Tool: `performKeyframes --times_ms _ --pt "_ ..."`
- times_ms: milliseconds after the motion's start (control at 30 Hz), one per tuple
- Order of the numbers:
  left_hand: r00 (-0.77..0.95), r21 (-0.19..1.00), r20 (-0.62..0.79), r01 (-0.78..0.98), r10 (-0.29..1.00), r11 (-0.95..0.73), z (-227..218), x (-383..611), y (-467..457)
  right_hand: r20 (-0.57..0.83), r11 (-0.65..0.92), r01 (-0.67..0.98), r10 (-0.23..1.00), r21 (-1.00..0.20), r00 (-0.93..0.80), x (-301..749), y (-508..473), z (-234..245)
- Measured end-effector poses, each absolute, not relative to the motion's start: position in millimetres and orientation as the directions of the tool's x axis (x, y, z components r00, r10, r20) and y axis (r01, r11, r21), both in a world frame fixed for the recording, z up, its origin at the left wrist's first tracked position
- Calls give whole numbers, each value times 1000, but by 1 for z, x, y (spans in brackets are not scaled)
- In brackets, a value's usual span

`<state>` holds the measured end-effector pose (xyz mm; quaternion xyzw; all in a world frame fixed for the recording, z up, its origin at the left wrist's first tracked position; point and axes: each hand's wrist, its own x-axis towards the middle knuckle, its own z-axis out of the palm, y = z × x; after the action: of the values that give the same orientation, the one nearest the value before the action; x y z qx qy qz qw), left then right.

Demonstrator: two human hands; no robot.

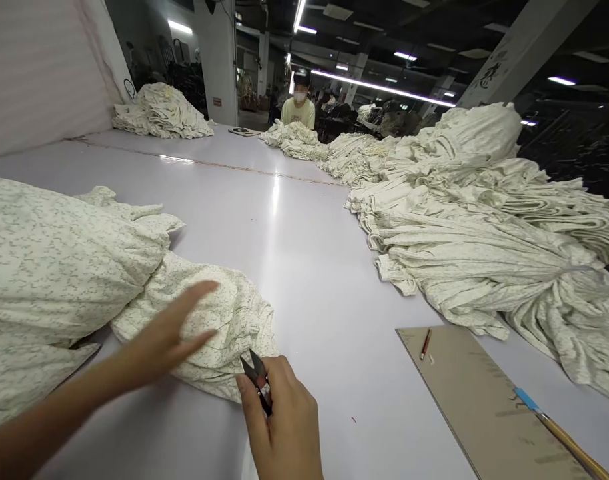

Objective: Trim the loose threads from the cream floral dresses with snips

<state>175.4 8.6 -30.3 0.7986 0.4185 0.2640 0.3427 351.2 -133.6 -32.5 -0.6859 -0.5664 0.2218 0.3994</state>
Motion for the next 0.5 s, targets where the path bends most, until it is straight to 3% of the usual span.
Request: performKeyframes --times_ms 100,233,333,500 --pt "595 739 58 514 801 -435 -70 226 7 142 -49 595 952 -802 270 351 -139 -36" --pt "533 735 -41 589 845 -336 -91 248 22 130 -80 591 943 -803 305 360 -147 -47" --pt "536 787 -74 549 841 -281 -69 227 18 111 -91 505 928 -859 357 363 -144 -54" --pt "606 910 -3 331 795 -249 -13 173 -30 28 -35 141 903 -989 428 343 -113 -65"
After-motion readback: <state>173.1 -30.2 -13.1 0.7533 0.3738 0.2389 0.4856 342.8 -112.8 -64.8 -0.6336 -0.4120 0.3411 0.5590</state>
